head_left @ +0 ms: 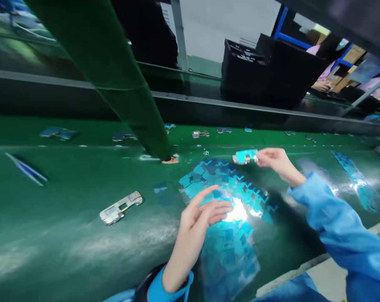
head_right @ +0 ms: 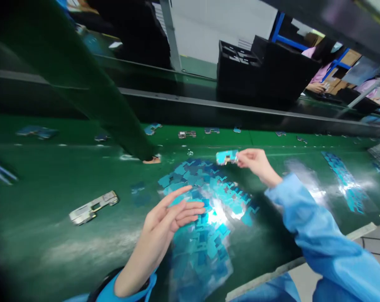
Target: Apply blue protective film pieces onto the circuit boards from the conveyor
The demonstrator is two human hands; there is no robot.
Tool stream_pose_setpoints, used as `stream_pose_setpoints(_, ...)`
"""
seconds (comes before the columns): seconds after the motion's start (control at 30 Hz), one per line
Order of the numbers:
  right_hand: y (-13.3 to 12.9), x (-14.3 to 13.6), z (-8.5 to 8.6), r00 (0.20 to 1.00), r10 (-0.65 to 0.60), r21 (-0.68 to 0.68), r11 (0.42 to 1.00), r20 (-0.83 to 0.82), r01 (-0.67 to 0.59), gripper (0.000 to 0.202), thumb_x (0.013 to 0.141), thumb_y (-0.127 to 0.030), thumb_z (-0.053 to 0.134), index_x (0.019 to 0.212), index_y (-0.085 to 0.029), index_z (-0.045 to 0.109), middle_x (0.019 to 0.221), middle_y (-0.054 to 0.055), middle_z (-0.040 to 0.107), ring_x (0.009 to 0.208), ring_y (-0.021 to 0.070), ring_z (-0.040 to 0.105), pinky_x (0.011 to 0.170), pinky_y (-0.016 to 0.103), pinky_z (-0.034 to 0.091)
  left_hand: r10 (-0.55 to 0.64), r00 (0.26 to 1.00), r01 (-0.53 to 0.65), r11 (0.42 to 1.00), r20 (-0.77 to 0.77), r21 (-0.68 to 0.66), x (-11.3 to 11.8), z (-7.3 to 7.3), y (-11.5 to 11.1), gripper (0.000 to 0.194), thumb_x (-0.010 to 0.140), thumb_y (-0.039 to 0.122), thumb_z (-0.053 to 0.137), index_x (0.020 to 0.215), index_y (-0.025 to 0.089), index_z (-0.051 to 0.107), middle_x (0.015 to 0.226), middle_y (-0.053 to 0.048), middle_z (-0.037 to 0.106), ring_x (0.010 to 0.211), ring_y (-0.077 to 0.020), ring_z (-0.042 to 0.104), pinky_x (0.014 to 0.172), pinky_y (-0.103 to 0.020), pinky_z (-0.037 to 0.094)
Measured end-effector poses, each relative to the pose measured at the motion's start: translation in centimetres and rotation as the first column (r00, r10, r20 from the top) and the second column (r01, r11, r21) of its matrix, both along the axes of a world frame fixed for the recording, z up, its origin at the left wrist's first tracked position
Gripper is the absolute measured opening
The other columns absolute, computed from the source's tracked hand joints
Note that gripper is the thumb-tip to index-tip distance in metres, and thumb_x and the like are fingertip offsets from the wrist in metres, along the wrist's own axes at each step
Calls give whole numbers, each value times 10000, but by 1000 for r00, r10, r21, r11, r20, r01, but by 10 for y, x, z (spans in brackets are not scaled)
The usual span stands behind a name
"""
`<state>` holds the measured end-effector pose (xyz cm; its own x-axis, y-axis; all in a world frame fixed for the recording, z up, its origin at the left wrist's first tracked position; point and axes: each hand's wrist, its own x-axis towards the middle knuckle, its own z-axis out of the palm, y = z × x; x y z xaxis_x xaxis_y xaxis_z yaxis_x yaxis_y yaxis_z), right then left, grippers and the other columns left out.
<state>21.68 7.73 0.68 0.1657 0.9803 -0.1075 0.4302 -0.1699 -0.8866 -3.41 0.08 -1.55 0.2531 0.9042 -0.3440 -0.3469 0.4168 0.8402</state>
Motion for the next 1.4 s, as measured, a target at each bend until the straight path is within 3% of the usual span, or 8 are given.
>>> stream_pose_setpoints(0.23, 92, 35, -2, 909, -29, 107, 994, 416, -17, 326, 924, -332, 553, 1197, -154, 556, 1200, 88, 582, 1009, 197, 615, 855, 396, 531, 126, 990, -128, 991, 61, 41, -4, -7, 13, 322, 721, 278, 698, 984, 115, 610, 632, -48, 726, 547, -153, 670, 549, -227, 518)
stream_pose_setpoints(0.57, 173, -95, -41, 660, 269, 56, 902, 702, -428, 328, 918, -326, 564, 1207, -171, 554, 1246, 94, 567, 1065, 220, 594, 891, 438, 515, 183, 982, -186, 980, 39, 76, -4, -10, 17, 195, 700, 248, 659, 863, 141, 650, 575, -23, 677, 476, -143, 622, 478, -229, 461)
stream_pose_setpoints(0.77, 181, -99, -33, 658, 380, 45, 845, 650, -532, 321, 918, -327, 565, 1192, -161, 560, 1202, 88, 588, 1023, 208, 610, 858, 420, 530, 211, 977, -212, 971, 20, 108, -4, -15, 20, 140, 716, 194, 619, 840, 137, 647, 597, -36, 680, 498, -150, 635, 497, -238, 484)
stream_pose_setpoints(0.87, 167, -98, -21, 691, 449, 81, 804, 567, -589, 273, 912, -312, 577, 1119, -135, 588, 1086, 74, 635, 927, 181, 638, 806, 380, 545, 282, 960, -278, 948, 0, 154, -7, -16, 22, 150, 744, 184, 629, 882, 130, 647, 700, -67, 711, 626, -165, 674, 604, -255, 528)
stream_pose_setpoints(1.0, 111, -103, -4, 698, 592, 98, 730, 404, -676, 232, 846, -302, 644, 978, -115, 609, 843, 42, 699, 748, 133, 668, 716, 266, 536, 384, 923, -378, 906, 2, 192, -10, -13, 25, 410, 790, 279, 666, 1180, 205, 565, 1119, -74, 682, 990, -170, 658, 846, -262, 514)
stream_pose_setpoints(1.13, 42, -106, 7, 623, 742, 31, 636, 246, -771, 245, 767, -352, 712, 886, -153, 634, 802, 7, 716, 724, 128, 685, 662, 228, 533, 311, 950, -303, 932, -8, 198, -10, -10, 27, 332, 760, 340, 717, 1037, 164, 667, 997, -64, 717, 812, -167, 696, 772, -266, 535)
stream_pose_setpoints(1.3, -26, -84, -7, 795, 489, 193, 795, 359, -575, 322, 855, -384, 616, 1104, -180, 624, 1096, 98, 695, 1044, 216, 650, 915, 387, 516, 337, 942, -327, 923, -13, 200, -15, -5, 31, 234, 723, 312, 740, 873, 139, 692, 818, -43, 727, 712, -152, 691, 653, -233, 527)
stream_pose_setpoints(1.4, -61, -72, -34, 765, 450, 133, 817, 461, -561, 599, 802, -459, 669, 1310, -176, 525, 1406, 172, 502, 1335, 304, 435, 1098, 513, 350, 431, 902, -418, 886, -26, 201, -21, -4, 34, 285, 707, 284, 724, 950, 153, 651, 799, -18, 713, 671, -131, 678, 582, -206, 495)
